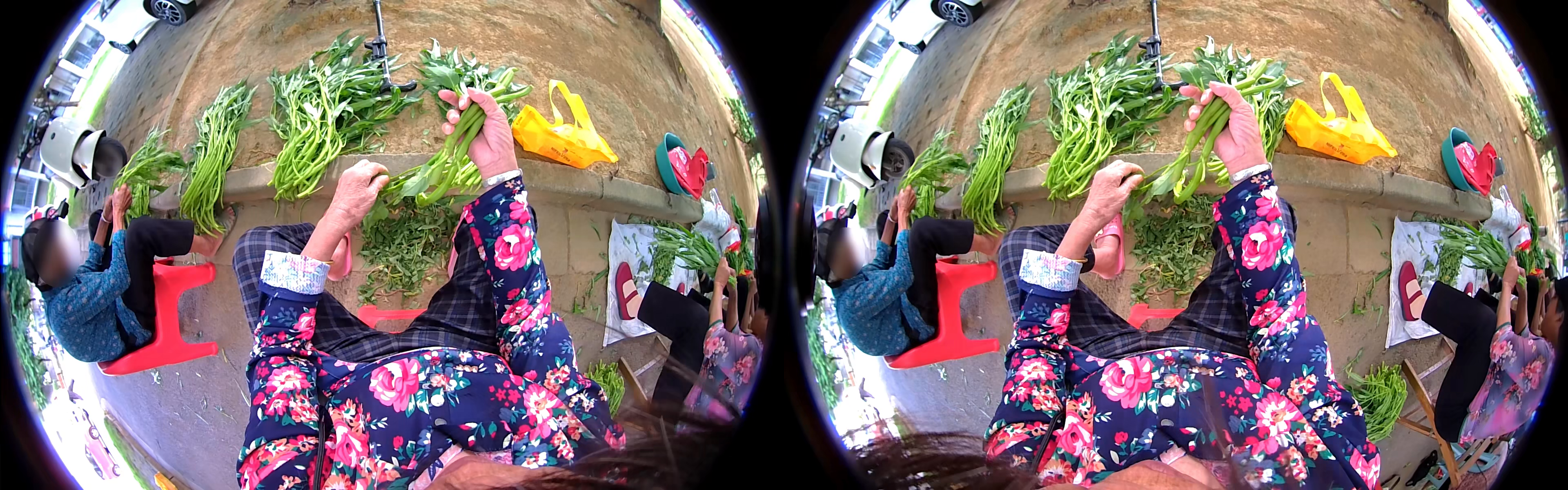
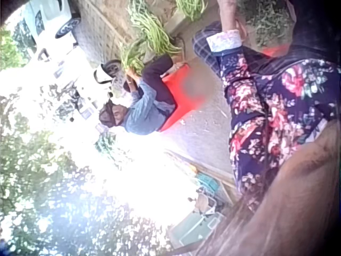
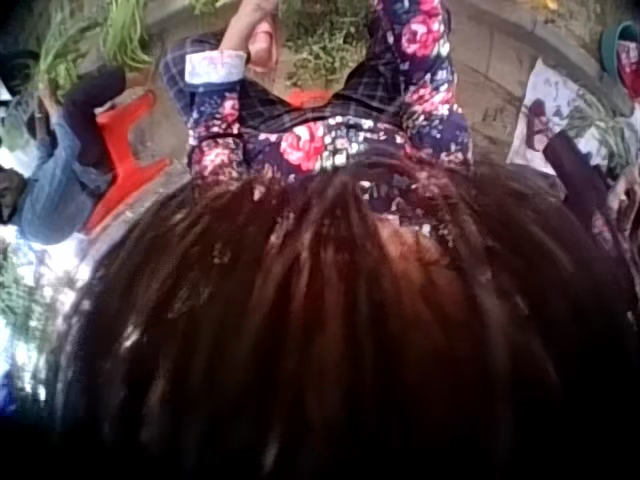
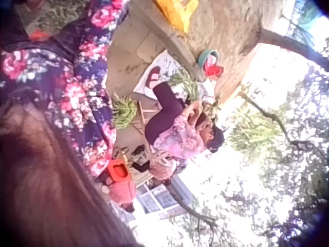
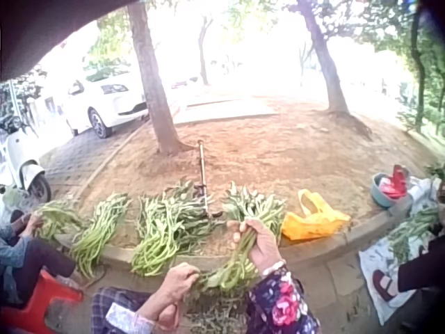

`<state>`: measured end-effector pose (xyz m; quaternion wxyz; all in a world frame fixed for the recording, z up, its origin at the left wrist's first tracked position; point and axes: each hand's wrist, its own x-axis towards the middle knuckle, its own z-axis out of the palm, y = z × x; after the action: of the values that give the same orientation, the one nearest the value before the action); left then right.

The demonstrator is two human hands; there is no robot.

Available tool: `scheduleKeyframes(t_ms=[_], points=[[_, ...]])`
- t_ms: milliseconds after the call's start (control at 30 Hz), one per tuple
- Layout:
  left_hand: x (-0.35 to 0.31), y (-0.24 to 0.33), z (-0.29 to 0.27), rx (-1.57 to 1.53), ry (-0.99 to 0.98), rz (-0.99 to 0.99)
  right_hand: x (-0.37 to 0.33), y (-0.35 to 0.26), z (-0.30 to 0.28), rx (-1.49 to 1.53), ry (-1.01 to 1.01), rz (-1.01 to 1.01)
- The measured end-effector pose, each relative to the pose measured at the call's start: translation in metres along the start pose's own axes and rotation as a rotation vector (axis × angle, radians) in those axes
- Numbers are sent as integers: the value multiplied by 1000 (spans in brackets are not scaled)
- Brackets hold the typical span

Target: The person trims green leafy vegetables by hand, pulling leaves off stems and sorting them into a pile while sitting outdoors.

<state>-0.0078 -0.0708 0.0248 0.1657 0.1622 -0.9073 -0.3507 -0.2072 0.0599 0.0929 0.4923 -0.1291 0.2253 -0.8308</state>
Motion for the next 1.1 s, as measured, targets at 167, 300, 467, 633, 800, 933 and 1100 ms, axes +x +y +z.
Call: scheduleKeyframes(t_ms=[167,300,467,633,800,933,1100], points=[[2,-1,-1,-27,17,14,-1,-2,-2,8,-5,-3],[2,-4,-1,-77,182,-69,-1,-1,0,-1,-6,-14],[4,-13,-7,-885,151,-475,-2,0,0,11,-7,-28],[3,-16,-5,-1295,154,-517,0,2,1,48,-19,-46],[4,-15,-4,-1462,229,-562,1,8,2,50,-27,-83],[5,-8,-5,-1477,284,-574,2,10,0,83,-38,-83],[-5,-15,-18,-779,-13,-353,4,1,-5,134,-28,-99]])
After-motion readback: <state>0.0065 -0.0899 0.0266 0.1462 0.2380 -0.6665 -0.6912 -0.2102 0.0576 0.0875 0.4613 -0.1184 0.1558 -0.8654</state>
